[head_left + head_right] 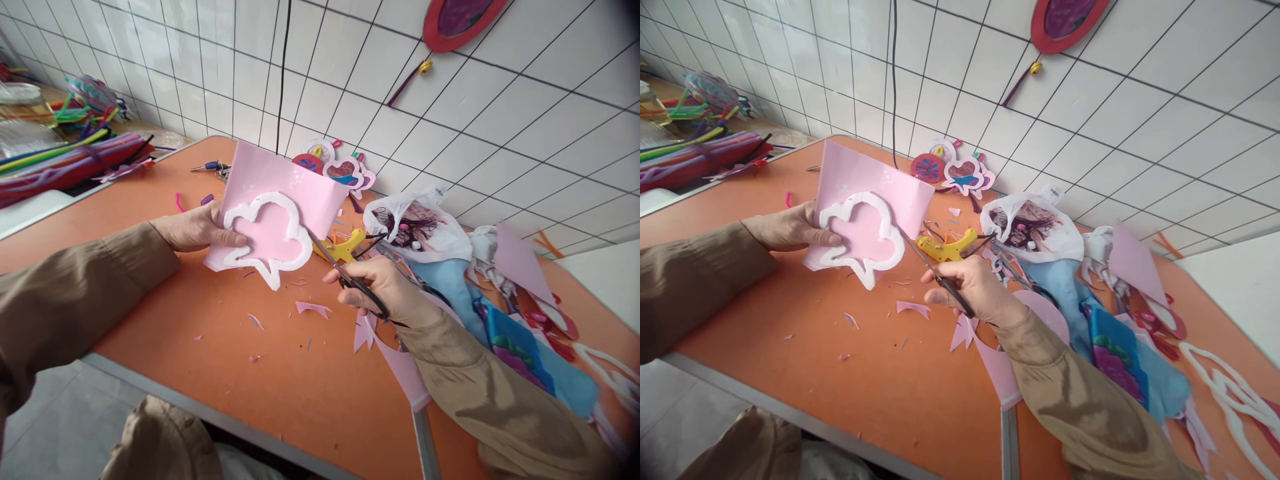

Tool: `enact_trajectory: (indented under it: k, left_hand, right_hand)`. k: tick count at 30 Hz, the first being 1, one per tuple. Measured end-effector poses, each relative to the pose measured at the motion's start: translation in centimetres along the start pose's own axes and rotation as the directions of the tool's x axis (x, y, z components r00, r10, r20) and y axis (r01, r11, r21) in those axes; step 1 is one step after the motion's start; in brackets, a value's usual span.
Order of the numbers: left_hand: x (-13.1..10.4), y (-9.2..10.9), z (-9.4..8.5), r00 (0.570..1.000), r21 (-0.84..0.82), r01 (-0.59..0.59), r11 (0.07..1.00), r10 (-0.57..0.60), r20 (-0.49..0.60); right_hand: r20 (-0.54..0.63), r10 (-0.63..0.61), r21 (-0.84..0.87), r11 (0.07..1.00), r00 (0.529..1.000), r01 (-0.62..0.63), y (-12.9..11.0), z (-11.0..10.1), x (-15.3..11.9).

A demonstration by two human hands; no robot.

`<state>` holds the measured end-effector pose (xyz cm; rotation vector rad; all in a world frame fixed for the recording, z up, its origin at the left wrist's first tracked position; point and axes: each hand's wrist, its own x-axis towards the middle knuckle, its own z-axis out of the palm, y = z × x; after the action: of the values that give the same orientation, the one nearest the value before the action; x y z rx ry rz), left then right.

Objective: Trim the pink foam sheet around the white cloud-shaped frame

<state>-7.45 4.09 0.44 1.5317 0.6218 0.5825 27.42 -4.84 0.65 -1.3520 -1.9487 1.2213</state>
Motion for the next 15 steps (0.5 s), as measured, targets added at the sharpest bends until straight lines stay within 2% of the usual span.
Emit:
enact_trajectory:
  k: [6,11,15]
  left_hand:
    - [0.0,-0.2,-0.4,0.999,-0.028,0.034,0.999,-0.035,-0.023]
    - [-0.1,-0.3,-0.6,0.999,-0.018,0.021,1.000,-0.021,0.028]
    - [-0.2,-0.2,-0.6,0.999,-0.029,0.039,0.999,-0.038,0.020]
  right_hand:
    - [0.047,-0.065,-0.043,0.997,0.997,0.067,1.3,-0.2,0.6]
    - [0.075,-0.100,-0.139,0.984,0.992,0.110,0.1,-0.5,0.4]
    - [0.119,-0.160,-0.207,0.961,0.980,0.182,-0.8,-0.7,0.3]
